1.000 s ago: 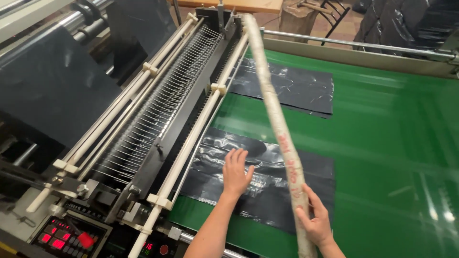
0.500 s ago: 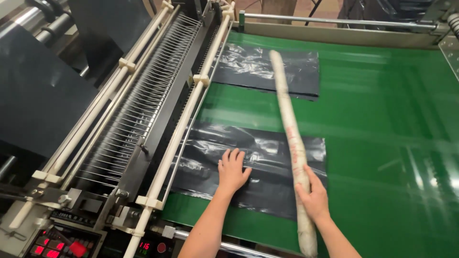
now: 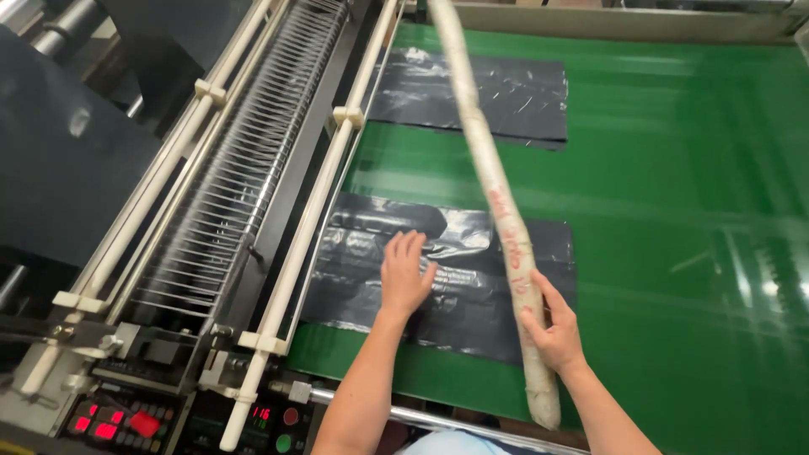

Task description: Operating a bag-making machine, using a rod to guide bags on a conveyor, then folding and packing the bags into a larger sack.

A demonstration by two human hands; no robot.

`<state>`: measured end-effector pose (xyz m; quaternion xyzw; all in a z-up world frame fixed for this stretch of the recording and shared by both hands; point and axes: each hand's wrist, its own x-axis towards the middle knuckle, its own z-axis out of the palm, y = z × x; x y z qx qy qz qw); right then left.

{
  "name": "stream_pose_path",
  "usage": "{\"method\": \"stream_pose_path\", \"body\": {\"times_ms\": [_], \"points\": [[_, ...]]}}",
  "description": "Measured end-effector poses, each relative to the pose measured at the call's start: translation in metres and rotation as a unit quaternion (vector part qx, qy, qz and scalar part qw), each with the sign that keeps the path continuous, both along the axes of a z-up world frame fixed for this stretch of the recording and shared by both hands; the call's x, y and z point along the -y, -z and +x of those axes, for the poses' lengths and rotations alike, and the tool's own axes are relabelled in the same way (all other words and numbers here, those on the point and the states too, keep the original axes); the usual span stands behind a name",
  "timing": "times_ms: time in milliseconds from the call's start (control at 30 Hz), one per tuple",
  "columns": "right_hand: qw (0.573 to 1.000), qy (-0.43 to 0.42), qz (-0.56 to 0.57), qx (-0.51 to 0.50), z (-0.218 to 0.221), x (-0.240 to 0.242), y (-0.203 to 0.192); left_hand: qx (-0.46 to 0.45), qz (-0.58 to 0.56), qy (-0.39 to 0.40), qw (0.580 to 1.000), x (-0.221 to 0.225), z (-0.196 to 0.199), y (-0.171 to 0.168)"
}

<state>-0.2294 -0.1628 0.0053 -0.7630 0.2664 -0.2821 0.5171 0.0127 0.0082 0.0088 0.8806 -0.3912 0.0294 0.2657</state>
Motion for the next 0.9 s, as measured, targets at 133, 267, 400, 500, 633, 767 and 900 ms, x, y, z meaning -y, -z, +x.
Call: {"method": "stream_pose_path", "body": {"times_ms": [133, 267, 400, 500, 633, 767, 900], "points": [[0.993, -0.095, -0.001, 0.07, 0.0, -0.018, 0.013, 0.104, -0.17, -0.067, 0.978, -0.01, 0.012, -0.012], [0.988, -0.129, -0.026, 0.078, 0.004, -0.034, 0.009, 0.124, -0.226, -0.079, 0.963, -0.014, 0.013, -0.016], [0.991, -0.114, -0.027, 0.058, 0.005, -0.026, 0.011, 0.117, -0.22, -0.068, 0.966, -0.011, 0.012, -0.015], [0.996, -0.077, -0.037, 0.034, 0.005, -0.013, 0.007, 0.089, -0.15, -0.048, 0.983, -0.009, 0.003, -0.014], [0.999, 0.026, -0.028, -0.023, 0.007, -0.004, -0.011, 0.058, 0.004, -0.016, 0.998, -0.006, -0.006, 0.0], [0.991, 0.098, -0.02, -0.085, 0.005, 0.008, -0.01, -0.096, 0.162, 0.022, 0.982, -0.003, -0.011, -0.005], [0.987, 0.118, -0.022, -0.108, 0.004, 0.005, -0.016, -0.144, 0.234, 0.045, 0.96, -0.001, -0.008, 0.011]]}}
